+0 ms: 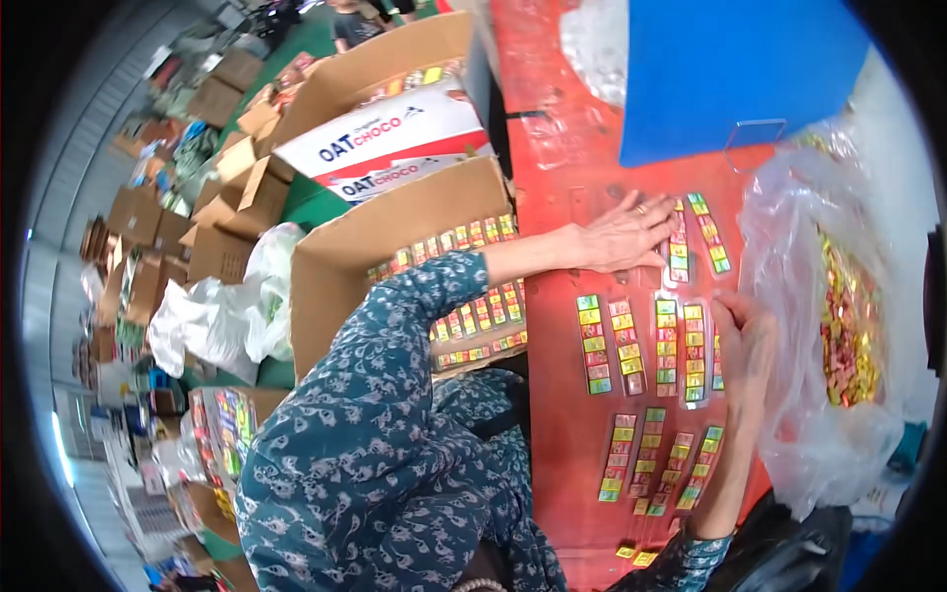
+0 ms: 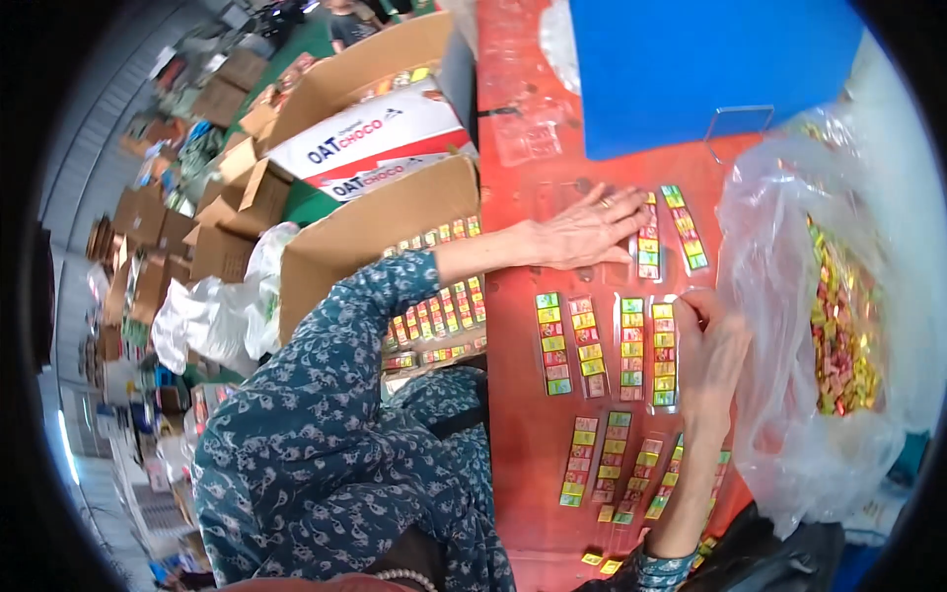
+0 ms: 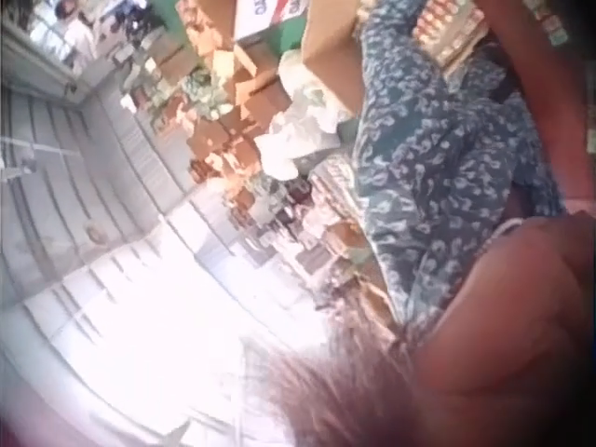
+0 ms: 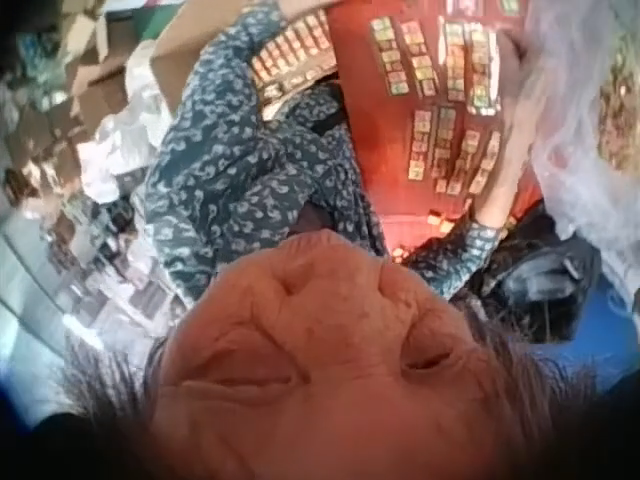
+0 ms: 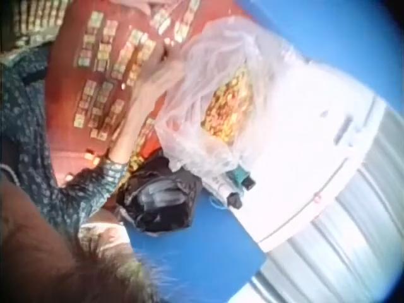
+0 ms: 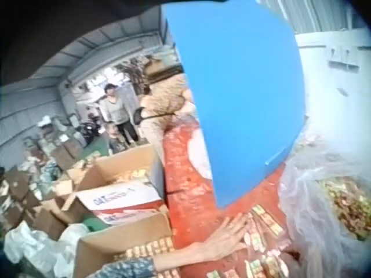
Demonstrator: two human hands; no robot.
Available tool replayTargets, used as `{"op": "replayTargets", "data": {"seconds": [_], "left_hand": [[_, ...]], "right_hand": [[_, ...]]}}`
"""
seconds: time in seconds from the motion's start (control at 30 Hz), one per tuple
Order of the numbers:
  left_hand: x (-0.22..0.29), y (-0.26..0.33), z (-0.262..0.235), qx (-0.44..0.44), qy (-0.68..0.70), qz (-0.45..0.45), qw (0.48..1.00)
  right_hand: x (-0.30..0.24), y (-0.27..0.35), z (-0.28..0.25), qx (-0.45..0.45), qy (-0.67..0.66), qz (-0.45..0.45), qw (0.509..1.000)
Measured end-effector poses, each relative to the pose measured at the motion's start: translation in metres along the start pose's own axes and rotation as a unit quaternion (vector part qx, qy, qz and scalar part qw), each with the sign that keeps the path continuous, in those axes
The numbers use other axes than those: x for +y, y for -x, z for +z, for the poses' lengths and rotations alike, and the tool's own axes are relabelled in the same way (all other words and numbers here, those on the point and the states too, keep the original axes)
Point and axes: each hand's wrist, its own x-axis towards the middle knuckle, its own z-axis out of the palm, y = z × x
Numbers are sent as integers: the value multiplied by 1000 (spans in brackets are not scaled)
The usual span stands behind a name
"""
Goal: Sorting small individual candy packets by color and arranging them on a workbench.
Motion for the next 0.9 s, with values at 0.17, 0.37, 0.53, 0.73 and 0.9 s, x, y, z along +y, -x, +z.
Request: {"op": "replayTargets", "data": {"seconds": [0.17,0.37,0.53,0.73,0.9], "left_hand": [[4,4,-4,12,-24,-17,999],[3,7,-2,42,-47,-15,998],[12,-1,1,29,-144,19,989],[-3,24,-27,177,-15,29,984],[11,73,-35,128,68,42,988]], "right_hand": [[15,-15,13,-46,25,-67,996],[8,-18,33,-128,9,-69,989],[17,-7,48,-90,62,-99,989],[27,15,29,-93,61,-112,987],[21,68,-1,-71,41,85,993]]}}
